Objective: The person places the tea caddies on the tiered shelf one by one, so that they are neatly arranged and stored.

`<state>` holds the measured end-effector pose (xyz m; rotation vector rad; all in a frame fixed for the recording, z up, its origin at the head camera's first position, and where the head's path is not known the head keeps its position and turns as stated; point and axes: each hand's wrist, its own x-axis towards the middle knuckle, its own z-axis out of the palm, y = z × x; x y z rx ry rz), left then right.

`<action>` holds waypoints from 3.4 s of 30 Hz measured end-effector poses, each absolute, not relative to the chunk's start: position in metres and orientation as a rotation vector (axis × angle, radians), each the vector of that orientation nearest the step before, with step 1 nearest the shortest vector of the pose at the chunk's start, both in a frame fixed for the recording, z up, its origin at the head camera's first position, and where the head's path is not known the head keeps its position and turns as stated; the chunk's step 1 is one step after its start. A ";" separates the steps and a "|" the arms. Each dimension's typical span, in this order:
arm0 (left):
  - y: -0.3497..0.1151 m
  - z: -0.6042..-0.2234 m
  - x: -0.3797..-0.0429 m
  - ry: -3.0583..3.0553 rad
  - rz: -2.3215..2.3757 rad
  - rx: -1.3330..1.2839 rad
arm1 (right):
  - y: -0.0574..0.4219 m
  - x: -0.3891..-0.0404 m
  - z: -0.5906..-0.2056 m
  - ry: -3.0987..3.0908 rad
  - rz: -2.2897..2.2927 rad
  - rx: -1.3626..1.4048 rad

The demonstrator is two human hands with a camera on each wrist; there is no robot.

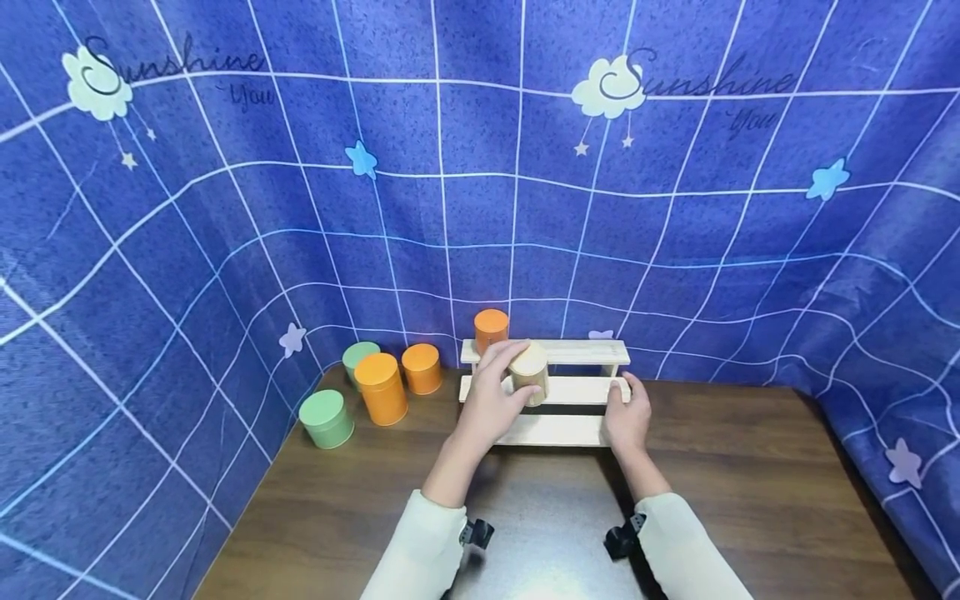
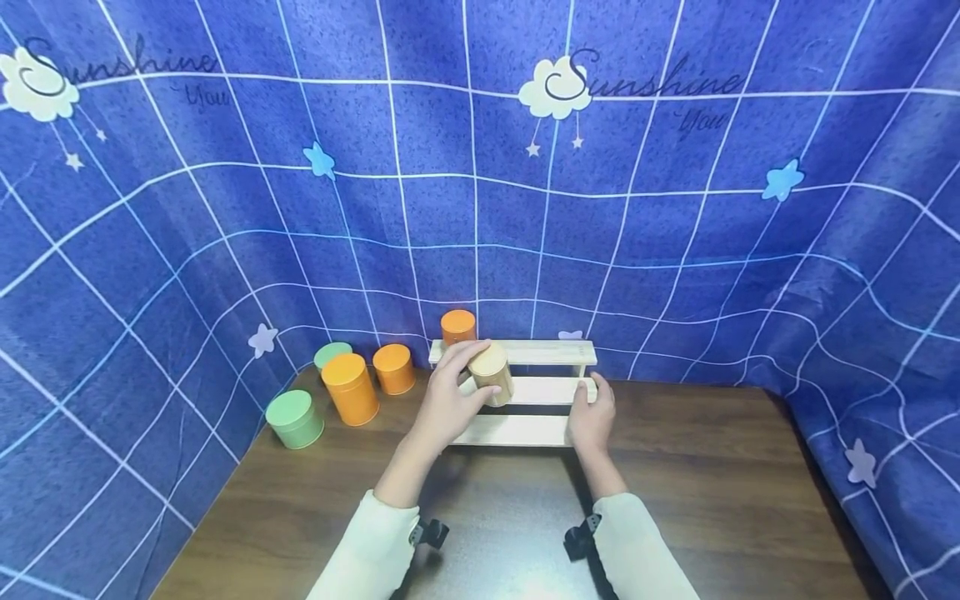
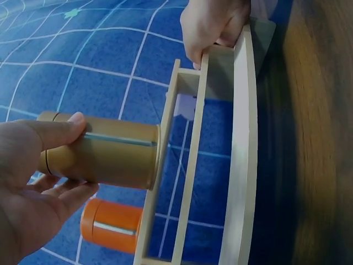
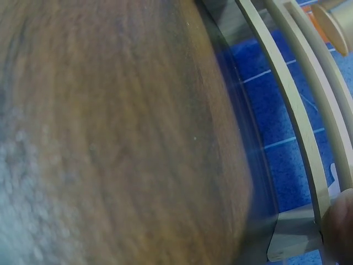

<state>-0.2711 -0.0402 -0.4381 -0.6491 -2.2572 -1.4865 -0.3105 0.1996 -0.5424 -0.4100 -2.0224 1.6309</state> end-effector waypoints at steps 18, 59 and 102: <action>-0.024 -0.452 -0.292 -2.269 -1.448 -0.575 | 0.199 -0.311 -0.545 -2.032 1.635 -0.421; 0.008 -0.456 -0.329 -2.337 -1.428 -0.445 | 0.200 -0.311 -0.543 -2.041 1.620 -0.422; 0.015 -0.453 -0.344 -2.459 -1.518 -0.196 | 0.198 -0.310 -0.543 -2.002 1.617 -0.414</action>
